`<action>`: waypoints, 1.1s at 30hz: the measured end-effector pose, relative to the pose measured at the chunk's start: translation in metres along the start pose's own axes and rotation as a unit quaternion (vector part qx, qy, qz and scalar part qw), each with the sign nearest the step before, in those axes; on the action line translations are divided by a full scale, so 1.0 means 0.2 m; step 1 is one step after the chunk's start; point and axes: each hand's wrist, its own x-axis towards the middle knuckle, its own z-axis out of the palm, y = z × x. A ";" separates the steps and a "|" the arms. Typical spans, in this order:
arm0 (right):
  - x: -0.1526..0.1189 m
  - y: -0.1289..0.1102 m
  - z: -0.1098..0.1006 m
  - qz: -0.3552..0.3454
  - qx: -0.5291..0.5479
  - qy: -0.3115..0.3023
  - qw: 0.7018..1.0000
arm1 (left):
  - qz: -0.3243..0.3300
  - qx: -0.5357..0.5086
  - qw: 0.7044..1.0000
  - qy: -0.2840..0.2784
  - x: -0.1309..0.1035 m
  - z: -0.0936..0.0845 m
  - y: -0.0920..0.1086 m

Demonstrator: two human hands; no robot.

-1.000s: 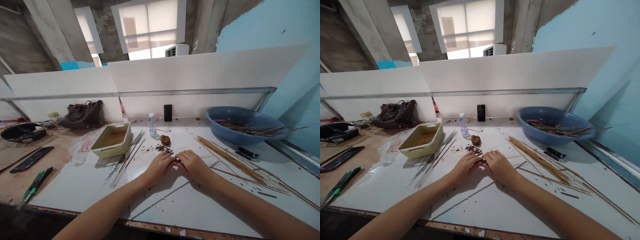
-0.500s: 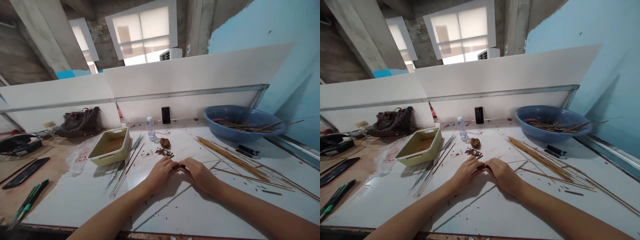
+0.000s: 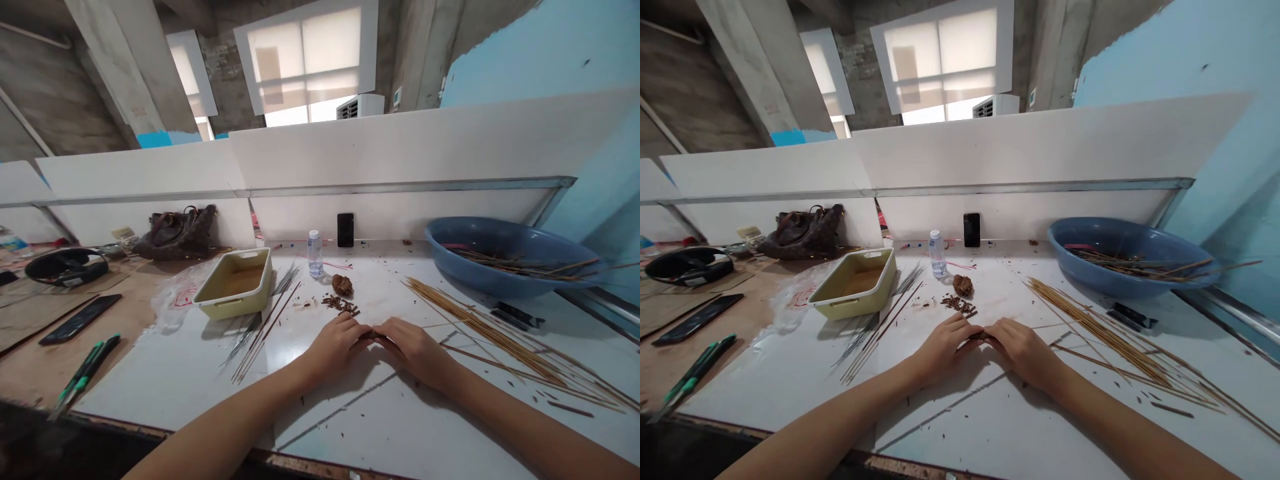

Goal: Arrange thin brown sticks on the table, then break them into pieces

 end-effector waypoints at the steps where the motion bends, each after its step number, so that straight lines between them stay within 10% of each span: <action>1: 0.00 -0.01 0.00 0.003 -0.004 -0.003 1.000 | -0.003 -0.004 1.000 0.001 0.00 0.00 0.00; 33: 0.00 -0.01 0.05 0.059 0.015 -0.034 0.998 | -0.035 0.003 0.999 -0.004 0.01 -0.01 -0.01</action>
